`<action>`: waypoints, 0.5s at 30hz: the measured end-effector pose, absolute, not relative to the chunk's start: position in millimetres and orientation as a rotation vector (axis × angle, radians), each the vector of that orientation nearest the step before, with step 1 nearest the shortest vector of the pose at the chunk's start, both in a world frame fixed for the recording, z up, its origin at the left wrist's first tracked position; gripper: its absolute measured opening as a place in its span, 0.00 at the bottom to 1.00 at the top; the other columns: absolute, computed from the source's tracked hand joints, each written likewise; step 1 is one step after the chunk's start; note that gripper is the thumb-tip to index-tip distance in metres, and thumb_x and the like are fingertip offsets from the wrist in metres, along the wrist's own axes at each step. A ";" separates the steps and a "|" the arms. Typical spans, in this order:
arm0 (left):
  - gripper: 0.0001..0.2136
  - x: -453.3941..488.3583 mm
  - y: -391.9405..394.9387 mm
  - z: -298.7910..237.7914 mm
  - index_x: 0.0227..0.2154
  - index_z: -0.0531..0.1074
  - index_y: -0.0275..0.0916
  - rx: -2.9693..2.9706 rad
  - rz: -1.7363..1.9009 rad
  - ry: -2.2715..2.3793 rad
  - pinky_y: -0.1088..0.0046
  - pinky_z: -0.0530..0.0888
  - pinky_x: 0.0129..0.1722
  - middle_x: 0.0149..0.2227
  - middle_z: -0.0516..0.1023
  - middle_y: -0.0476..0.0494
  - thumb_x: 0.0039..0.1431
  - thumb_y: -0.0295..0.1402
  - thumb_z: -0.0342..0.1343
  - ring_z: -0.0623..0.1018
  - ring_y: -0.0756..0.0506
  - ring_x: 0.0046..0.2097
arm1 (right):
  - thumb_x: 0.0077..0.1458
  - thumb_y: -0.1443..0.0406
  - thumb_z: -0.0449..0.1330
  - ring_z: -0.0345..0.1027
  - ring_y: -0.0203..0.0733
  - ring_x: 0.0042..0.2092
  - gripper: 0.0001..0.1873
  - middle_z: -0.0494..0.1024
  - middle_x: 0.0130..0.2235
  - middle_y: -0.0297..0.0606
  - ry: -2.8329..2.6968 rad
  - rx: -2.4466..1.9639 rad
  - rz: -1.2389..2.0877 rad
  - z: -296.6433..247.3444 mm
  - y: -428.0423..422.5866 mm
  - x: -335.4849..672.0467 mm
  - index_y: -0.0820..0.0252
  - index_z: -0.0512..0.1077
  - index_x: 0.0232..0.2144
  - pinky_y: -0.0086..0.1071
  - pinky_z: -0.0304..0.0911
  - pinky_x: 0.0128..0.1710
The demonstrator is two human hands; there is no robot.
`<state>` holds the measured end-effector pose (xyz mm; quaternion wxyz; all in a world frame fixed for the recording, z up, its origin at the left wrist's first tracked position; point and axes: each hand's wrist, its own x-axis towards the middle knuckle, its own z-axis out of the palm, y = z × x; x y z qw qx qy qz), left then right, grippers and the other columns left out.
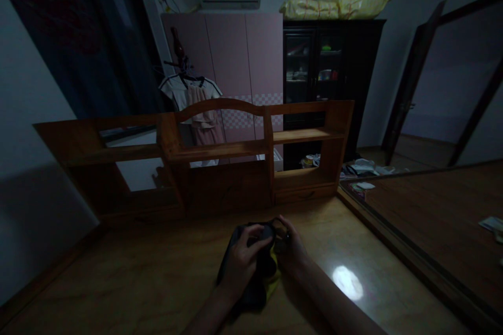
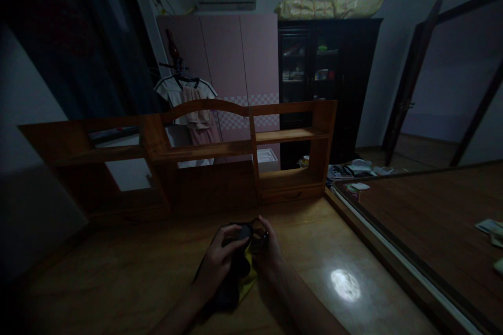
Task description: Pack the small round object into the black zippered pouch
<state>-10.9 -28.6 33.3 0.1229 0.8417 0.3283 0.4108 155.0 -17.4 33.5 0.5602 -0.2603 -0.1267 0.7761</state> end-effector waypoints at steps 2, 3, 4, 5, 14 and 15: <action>0.30 -10.2 -28.9 36.4 0.52 0.67 0.52 2.478 1.173 0.952 0.60 0.70 0.52 0.57 0.60 0.46 0.51 0.15 0.47 0.68 0.44 0.53 | 0.48 0.53 0.62 0.69 0.34 0.22 0.15 0.78 0.24 0.34 -0.313 -0.637 1.815 30.5 -15.8 155.4 0.61 0.73 0.26 0.25 0.60 0.21; 0.30 -10.0 -28.9 37.5 0.53 0.67 0.53 2.488 1.161 0.950 0.60 0.70 0.53 0.57 0.60 0.46 0.51 0.14 0.47 0.68 0.44 0.54 | 0.48 0.53 0.62 0.69 0.34 0.23 0.15 0.78 0.23 0.34 -0.317 -0.644 1.811 29.5 -15.1 155.6 0.60 0.74 0.26 0.25 0.60 0.22; 0.31 -9.8 -28.9 38.3 0.53 0.66 0.53 2.495 1.150 0.950 0.59 0.69 0.53 0.58 0.59 0.47 0.50 0.14 0.46 0.67 0.44 0.54 | 0.48 0.53 0.62 0.69 0.35 0.23 0.15 0.78 0.23 0.34 -0.319 -0.645 1.809 28.7 -14.5 155.7 0.60 0.74 0.27 0.25 0.60 0.22; 0.32 -9.7 -28.9 38.7 0.54 0.66 0.53 2.498 1.141 0.948 0.59 0.69 0.53 0.58 0.58 0.47 0.50 0.14 0.46 0.67 0.44 0.55 | 0.48 0.53 0.62 0.70 0.35 0.24 0.15 0.78 0.24 0.35 -0.321 -0.640 1.811 28.1 -14.0 155.7 0.60 0.74 0.27 0.25 0.60 0.22; 0.31 -9.6 -27.1 34.9 0.54 0.65 0.54 2.469 1.115 0.960 0.59 0.67 0.56 0.59 0.57 0.48 0.52 0.14 0.46 0.65 0.44 0.57 | 0.49 0.52 0.61 0.72 0.39 0.26 0.17 0.79 0.26 0.37 -0.327 -0.608 1.838 23.4 -10.2 154.8 0.60 0.75 0.31 0.28 0.64 0.25; 0.31 -9.5 -26.8 34.5 0.54 0.65 0.54 2.466 1.117 0.960 0.59 0.67 0.55 0.59 0.56 0.48 0.53 0.14 0.47 0.65 0.44 0.56 | 0.49 0.51 0.61 0.72 0.39 0.26 0.18 0.79 0.26 0.37 -0.325 -0.610 1.844 23.7 -10.3 154.7 0.60 0.75 0.31 0.29 0.64 0.25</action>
